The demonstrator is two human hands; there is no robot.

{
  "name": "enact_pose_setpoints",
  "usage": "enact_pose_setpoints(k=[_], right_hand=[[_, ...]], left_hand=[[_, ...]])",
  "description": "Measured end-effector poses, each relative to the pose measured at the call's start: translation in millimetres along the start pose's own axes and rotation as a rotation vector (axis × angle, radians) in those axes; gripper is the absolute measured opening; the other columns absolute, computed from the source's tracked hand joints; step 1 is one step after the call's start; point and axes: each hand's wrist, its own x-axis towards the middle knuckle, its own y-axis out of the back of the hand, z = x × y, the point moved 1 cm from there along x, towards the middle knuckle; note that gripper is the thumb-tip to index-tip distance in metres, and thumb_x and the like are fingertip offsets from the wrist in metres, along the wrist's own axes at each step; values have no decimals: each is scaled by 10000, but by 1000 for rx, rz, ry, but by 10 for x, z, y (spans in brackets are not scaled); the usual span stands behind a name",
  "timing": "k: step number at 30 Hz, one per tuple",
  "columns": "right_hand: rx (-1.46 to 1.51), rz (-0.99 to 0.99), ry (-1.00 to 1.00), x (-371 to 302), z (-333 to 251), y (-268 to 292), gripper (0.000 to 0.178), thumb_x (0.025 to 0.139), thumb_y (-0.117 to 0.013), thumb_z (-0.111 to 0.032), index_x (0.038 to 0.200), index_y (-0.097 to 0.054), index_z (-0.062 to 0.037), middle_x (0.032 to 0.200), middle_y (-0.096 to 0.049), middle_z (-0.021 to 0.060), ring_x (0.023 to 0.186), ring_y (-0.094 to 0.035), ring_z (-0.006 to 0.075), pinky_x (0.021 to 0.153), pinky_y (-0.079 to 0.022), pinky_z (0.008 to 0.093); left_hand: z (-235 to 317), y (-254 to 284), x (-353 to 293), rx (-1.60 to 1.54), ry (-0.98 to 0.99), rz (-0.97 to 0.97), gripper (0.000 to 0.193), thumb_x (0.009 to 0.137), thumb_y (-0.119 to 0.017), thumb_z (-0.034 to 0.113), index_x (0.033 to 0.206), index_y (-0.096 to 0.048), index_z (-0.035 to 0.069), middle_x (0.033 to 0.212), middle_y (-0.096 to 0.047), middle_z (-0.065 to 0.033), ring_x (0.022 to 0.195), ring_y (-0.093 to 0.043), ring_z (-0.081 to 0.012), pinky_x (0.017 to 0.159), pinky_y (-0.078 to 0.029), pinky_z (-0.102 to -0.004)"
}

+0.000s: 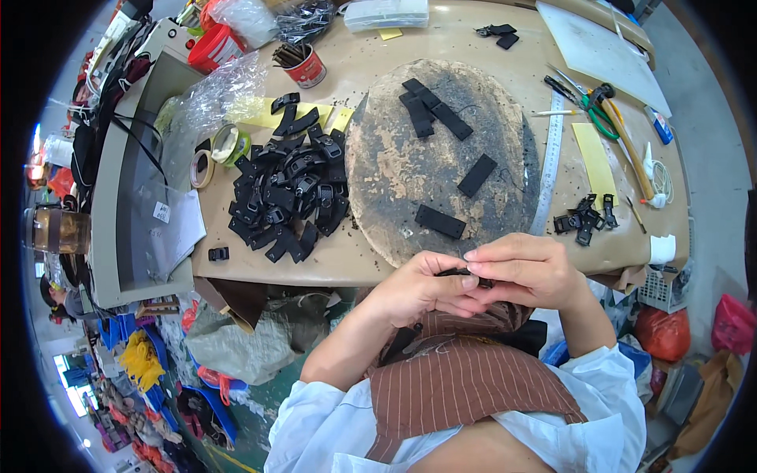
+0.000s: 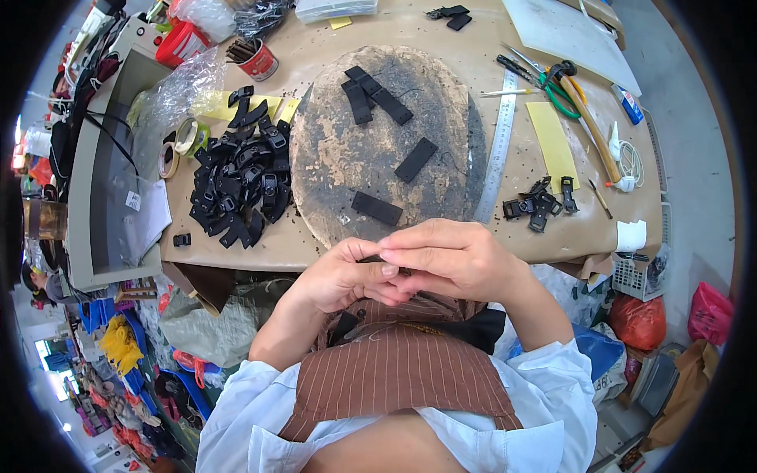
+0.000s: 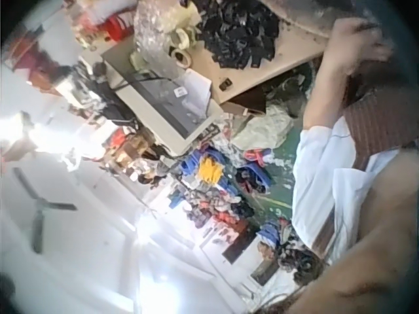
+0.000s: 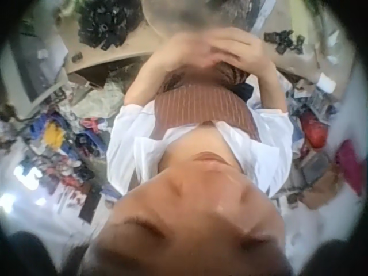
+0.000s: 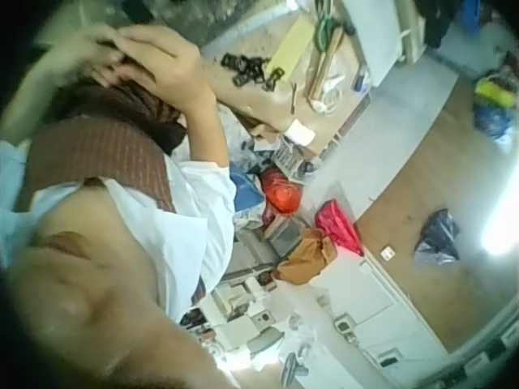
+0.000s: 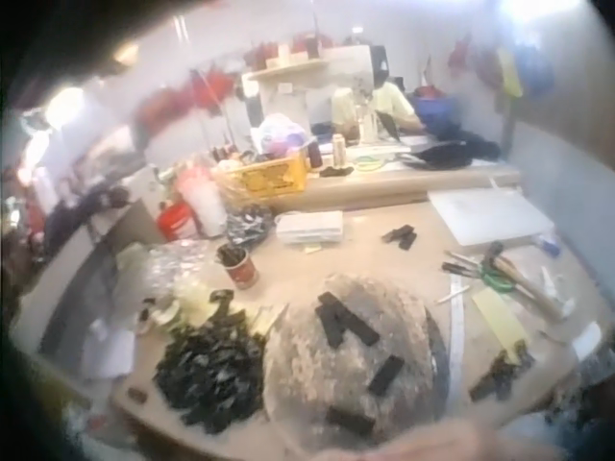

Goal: The person assembles black plastic buckles by hand, inserting the metal slider into the strap and securing it. They handle the components one at a time, inspecting the fit, and place the finished buckles into a clear plastic bag on the table.

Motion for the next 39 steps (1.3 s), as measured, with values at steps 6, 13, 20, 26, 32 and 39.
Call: enact_pose_setpoints(k=[6, 13, 20, 26, 32, 39], right_hand=[[-19, 83, 53, -54, 15, -108, 240, 674, -768, -78, 890, -686, -15, 932, -675, 116, 834, -663, 253, 699, -538, 321], [-358, 451, -142, -251, 79, -560, 227, 649, -793, -76, 838, -673, -39, 920, -574, 91, 829, -575, 226, 721, -476, 312], [246, 91, -434, -85, 3, -16, 339, 765, -713, -98, 1081, -629, -10, 1022, -574, 118, 912, -578, 214, 782, -472, 308], [229, -236, -299, -147, -33, 84, 335, 706, -757, -68, 1023, -654, -27, 996, -635, 100, 846, -645, 237, 718, -521, 310], [46, -234, -342, -207, -219, 62, 254, 698, -747, -53, 936, -661, -34, 952, -646, 95, 772, -654, 228, 655, -532, 302], [66, -172, -346, -318, -116, 124, 142, 715, -728, -40, 836, -659, -13, 886, -666, 100, 723, -657, 225, 636, -526, 295]], left_hand=[[77, -104, -46, 136, 1, 77, 204, 890, -607, 105, 1043, -613, -30, 910, -670, -159, 809, -682, -208, 719, -573, -276], [-205, -109, 259, -128, -593, 319, 126, 896, -600, 76, 982, -616, -15, 897, -649, -36, 775, -603, -62, 671, -513, -196], [-74, 4, 61, 423, -267, 99, 152, 907, -587, 109, 1007, -629, 4, 863, -641, -9, 734, -606, -62, 619, -505, -199], [-194, -16, -21, 660, -125, 17, 160, 914, -571, 102, 981, -648, -20, 831, -648, -35, 709, -625, -80, 607, -520, -216], [-136, -150, -11, 846, -73, 91, 178, 900, -596, 129, 984, -654, -18, 808, -661, -62, 645, -630, -79, 575, -509, -223], [-183, -47, 144, 682, -179, 50, 195, 891, -614, 138, 1009, -655, -12, 843, -671, -39, 729, -612, -53, 613, -497, -210]])
